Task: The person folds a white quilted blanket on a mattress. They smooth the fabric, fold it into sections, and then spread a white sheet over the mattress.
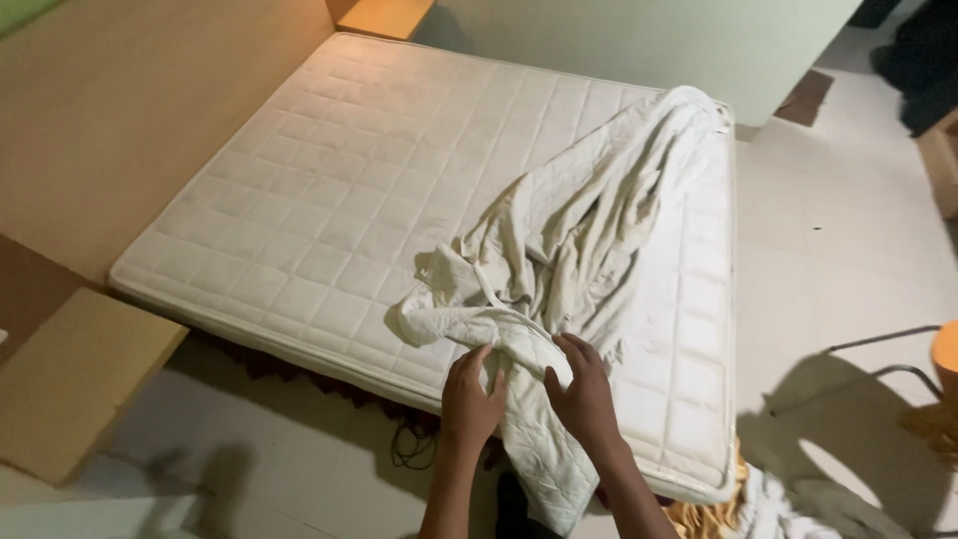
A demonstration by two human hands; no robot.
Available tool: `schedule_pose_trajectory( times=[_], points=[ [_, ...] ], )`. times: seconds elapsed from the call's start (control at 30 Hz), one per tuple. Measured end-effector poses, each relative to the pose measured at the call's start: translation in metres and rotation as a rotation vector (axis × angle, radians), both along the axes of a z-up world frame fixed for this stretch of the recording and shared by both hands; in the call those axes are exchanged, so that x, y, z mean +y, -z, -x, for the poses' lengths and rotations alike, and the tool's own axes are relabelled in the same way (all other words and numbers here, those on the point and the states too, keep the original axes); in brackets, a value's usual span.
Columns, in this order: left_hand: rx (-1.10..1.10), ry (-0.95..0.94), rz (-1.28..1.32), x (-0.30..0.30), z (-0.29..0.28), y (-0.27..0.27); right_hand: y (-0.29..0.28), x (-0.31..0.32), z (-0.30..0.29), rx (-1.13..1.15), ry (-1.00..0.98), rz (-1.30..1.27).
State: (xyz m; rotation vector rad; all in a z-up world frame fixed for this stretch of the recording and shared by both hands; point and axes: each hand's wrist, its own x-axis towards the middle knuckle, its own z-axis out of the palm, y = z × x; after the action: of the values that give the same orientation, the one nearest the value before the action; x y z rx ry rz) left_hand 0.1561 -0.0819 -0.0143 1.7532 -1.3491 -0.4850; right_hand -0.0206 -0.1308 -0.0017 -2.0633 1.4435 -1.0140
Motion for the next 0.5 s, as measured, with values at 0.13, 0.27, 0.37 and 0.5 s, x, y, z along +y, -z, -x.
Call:
schedule_pose_trajectory(
  times=[0.13, 0.27, 0.37, 0.5],
  points=[
    [-0.053, -0.042, 0.047, -0.03, -0.013, 0.006, 0.007, -0.033, -0.014, -0.059, -0.036, 0.06],
    [-0.075, -0.037, 0.053, -0.054, -0.022, -0.003, 0.004, -0.061, -0.025, -0.043, -0.054, 0.064],
    [-0.084, 0.005, 0.123, -0.069, -0.023, -0.003, -0.004, -0.073, -0.025, -0.067, -0.056, 0.055],
    [-0.097, 0.025, 0.083, -0.089, -0.025, -0.005, -0.006, -0.086, -0.024, -0.065, -0.029, 0.075]
  ],
)
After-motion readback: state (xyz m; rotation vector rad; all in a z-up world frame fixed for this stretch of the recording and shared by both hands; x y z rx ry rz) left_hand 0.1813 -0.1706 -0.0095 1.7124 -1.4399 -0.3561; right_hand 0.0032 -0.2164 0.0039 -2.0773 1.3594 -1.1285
